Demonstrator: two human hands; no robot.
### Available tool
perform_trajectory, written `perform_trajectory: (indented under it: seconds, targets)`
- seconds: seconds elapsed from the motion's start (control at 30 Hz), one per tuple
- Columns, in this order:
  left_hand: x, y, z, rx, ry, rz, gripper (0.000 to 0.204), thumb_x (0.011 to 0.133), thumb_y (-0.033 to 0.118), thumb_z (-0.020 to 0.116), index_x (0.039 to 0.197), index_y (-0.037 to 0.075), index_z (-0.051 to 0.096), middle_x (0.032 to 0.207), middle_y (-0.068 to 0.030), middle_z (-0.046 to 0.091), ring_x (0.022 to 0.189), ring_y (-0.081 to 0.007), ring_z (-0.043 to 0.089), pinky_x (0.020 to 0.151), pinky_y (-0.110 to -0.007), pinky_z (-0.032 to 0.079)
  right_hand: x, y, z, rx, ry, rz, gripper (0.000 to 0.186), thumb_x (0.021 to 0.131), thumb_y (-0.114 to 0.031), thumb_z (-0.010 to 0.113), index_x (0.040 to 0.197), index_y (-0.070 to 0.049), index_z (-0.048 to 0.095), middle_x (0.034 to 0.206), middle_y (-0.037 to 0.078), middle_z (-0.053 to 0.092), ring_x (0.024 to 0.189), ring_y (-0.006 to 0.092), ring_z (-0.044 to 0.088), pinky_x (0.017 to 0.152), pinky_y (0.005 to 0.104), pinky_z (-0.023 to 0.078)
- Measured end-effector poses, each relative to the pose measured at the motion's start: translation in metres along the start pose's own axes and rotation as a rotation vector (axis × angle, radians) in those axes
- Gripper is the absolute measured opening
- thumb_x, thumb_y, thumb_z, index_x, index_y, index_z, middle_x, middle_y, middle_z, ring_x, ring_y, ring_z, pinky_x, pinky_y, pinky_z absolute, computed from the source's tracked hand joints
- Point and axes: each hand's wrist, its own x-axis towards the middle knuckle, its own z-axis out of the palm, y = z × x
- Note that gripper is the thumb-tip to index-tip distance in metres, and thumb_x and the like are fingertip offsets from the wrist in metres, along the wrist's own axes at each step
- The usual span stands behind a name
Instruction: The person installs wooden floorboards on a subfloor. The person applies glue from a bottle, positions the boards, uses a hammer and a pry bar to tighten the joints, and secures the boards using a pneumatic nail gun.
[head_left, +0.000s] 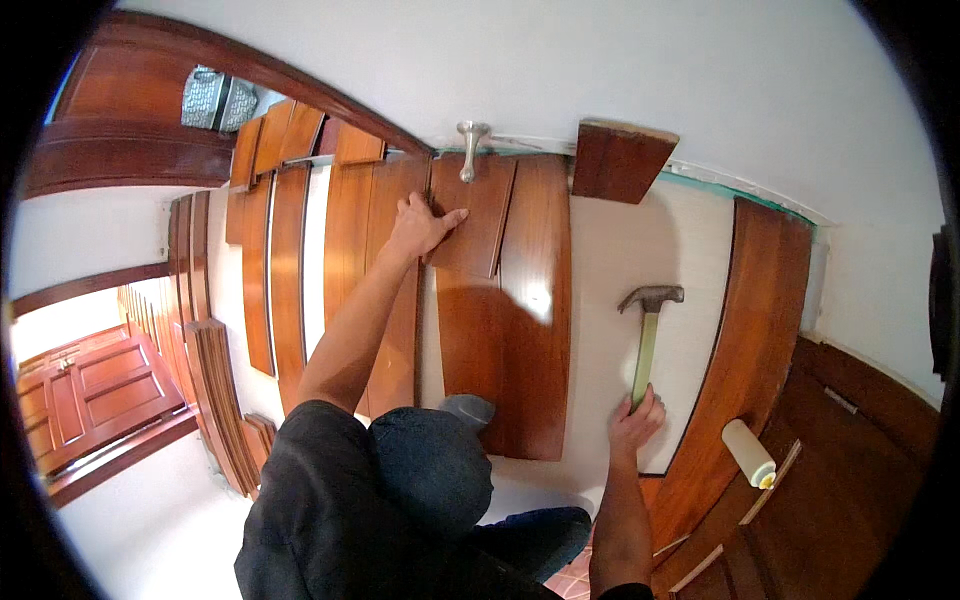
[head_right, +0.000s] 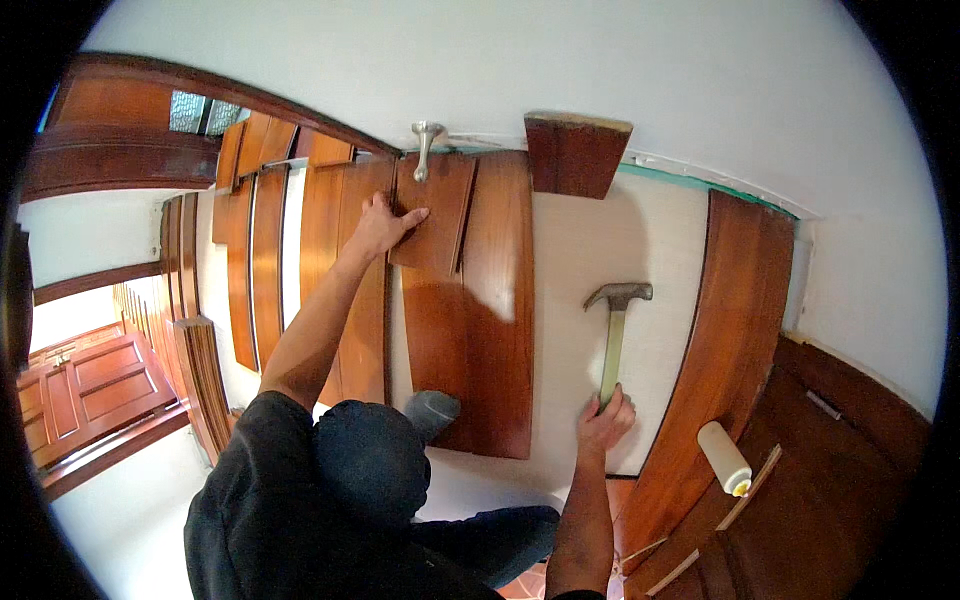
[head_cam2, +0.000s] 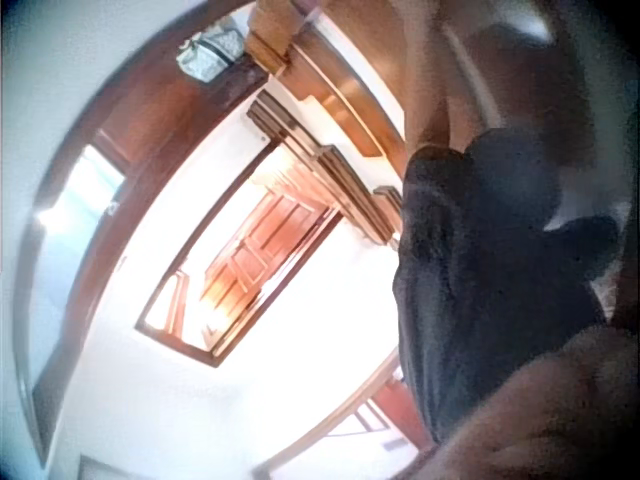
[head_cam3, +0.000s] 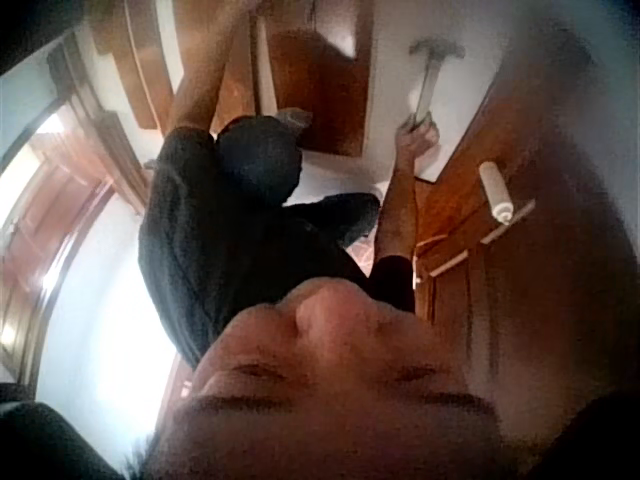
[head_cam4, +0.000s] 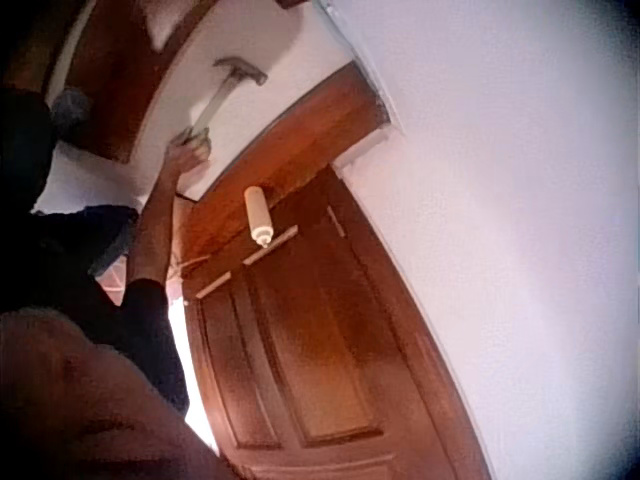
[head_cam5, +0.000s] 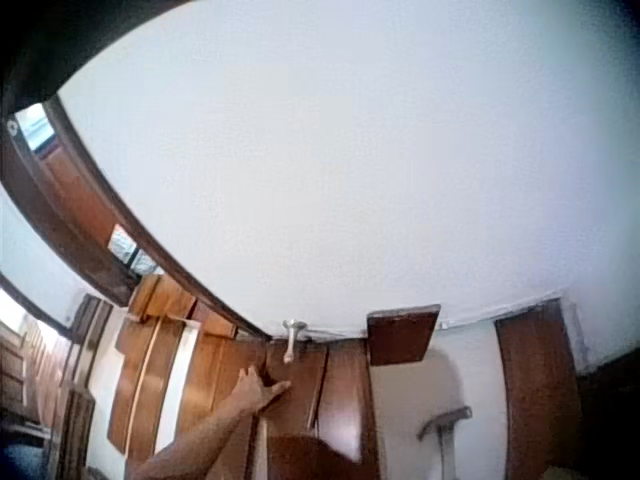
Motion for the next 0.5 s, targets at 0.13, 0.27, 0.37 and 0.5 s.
perform_trajectory:
  seconds: [0.13,0.27,0.37,0.5]
  targets:
    - [0.007,0.002,-0.003,-0.141,-0.137,-0.037,0.110,0.080,0.066,0.076,0.135,-0.022,0.040,0.132,-0.0389,0.055,0.125,-0.0438,0.058,0.103,-0.046,0.050,-0.005,0.007,0.010,-0.042,0.091,-0.029,0.049,0.098,-0.029,0.058,0.137,0.000,0.054,0.119,0.022,0.058,0.114,0.0419,0.052,0.103,0.0547,0.038]
    - [0.002,0.006,-0.002,-0.530,-0.328,0.067,0.103,0.078,0.059,0.083,0.131,-0.021,0.046,0.125,-0.0319,0.063,0.112,-0.0382,0.066,0.097,-0.042,0.054,-0.005,0.006,0.001,0.057,0.039,0.026,0.047,0.098,-0.027,0.059,0.136,0.000,0.053,0.119,0.021,0.057,0.113,0.0407,0.051,0.100,0.0538,0.039]
    - [-0.002,-0.002,-0.004,-0.601,-0.368,-0.095,0.089,0.081,0.050,0.084,0.130,-0.017,0.052,0.123,-0.0260,0.066,0.106,-0.0346,0.069,0.094,-0.041,0.055,-0.002,-0.002,-0.003,0.043,0.089,-0.022,0.046,0.098,-0.024,0.061,0.136,0.000,0.053,0.118,0.021,0.056,0.112,0.0398,0.051,0.097,0.0532,0.041]
    - [-0.007,-0.026,-0.003,-1.022,-0.339,-0.093,0.079,0.086,0.048,0.081,0.132,-0.010,0.054,0.125,-0.0223,0.065,0.111,-0.0285,0.067,0.094,-0.043,0.055,0.003,-0.020,-0.004,0.080,0.117,0.046,0.047,0.095,-0.019,0.063,0.137,0.000,0.052,0.120,0.021,0.055,0.112,0.0405,0.051,0.099,0.0536,0.040]
